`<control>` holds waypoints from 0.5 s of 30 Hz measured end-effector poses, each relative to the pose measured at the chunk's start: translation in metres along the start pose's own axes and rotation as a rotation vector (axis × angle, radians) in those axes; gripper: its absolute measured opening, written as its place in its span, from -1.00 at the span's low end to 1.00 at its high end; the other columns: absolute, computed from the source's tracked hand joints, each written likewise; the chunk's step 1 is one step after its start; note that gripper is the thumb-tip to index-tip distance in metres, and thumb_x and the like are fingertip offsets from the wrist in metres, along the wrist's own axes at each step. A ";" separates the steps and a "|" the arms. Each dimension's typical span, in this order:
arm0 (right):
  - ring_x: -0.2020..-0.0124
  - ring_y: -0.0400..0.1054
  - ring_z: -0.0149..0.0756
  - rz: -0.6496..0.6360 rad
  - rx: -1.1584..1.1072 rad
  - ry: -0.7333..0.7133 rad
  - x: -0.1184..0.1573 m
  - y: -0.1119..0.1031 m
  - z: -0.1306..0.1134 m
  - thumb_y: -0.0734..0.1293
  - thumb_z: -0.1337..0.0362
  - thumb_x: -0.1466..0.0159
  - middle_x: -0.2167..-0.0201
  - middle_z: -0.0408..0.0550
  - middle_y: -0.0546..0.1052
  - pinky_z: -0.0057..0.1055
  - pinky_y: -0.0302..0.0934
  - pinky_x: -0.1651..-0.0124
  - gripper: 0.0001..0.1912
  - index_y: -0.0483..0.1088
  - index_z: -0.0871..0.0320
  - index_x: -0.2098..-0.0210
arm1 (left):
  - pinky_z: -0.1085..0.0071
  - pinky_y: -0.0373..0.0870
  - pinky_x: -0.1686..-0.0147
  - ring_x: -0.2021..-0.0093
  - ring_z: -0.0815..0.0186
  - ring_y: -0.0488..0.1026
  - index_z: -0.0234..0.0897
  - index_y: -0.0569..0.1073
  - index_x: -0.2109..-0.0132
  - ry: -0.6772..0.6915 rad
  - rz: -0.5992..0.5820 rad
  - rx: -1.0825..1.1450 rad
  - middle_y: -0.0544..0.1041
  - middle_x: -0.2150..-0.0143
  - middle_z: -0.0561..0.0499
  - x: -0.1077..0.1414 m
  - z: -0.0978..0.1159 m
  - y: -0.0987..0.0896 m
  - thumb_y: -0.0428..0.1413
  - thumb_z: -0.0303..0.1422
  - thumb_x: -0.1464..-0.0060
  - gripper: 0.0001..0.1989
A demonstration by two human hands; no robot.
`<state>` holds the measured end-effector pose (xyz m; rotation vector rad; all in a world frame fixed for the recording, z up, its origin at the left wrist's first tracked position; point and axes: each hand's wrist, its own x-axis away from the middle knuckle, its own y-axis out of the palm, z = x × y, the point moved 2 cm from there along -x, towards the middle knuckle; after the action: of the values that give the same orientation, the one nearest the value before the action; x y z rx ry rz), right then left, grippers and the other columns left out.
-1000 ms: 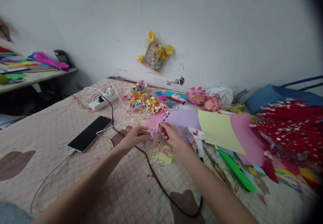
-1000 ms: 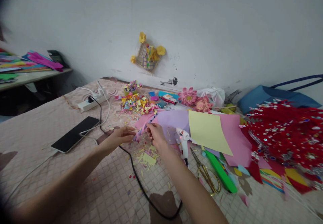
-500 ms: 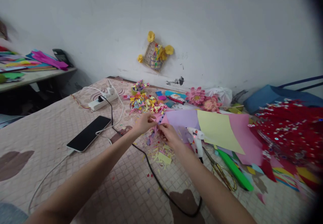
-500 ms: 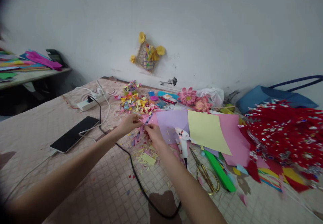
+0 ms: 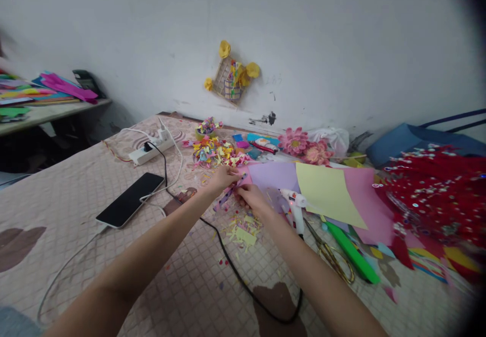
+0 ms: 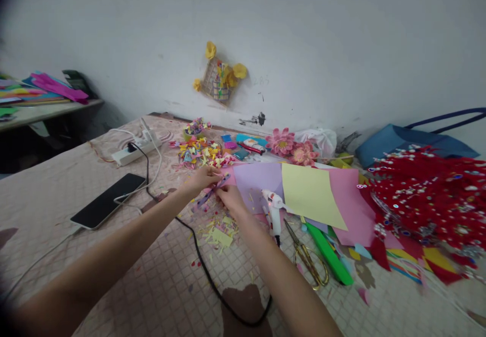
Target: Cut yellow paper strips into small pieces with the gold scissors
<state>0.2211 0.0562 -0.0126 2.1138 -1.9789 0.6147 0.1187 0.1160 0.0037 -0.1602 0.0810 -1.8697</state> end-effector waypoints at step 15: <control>0.64 0.19 -0.47 0.166 0.127 -0.270 0.011 -0.014 0.001 0.27 0.31 -0.18 0.63 -0.21 0.34 -0.53 0.09 0.58 -0.85 0.35 0.20 0.51 | 0.55 0.23 0.61 0.64 0.43 0.35 -0.34 0.38 0.39 0.129 0.016 -0.307 0.44 0.59 0.06 0.005 -0.003 -0.018 0.12 -0.43 0.13 -0.91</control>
<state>0.2357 0.0476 -0.0065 2.2229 -2.3370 0.5161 0.0999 0.1166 0.0033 -0.2491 0.4580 -1.8423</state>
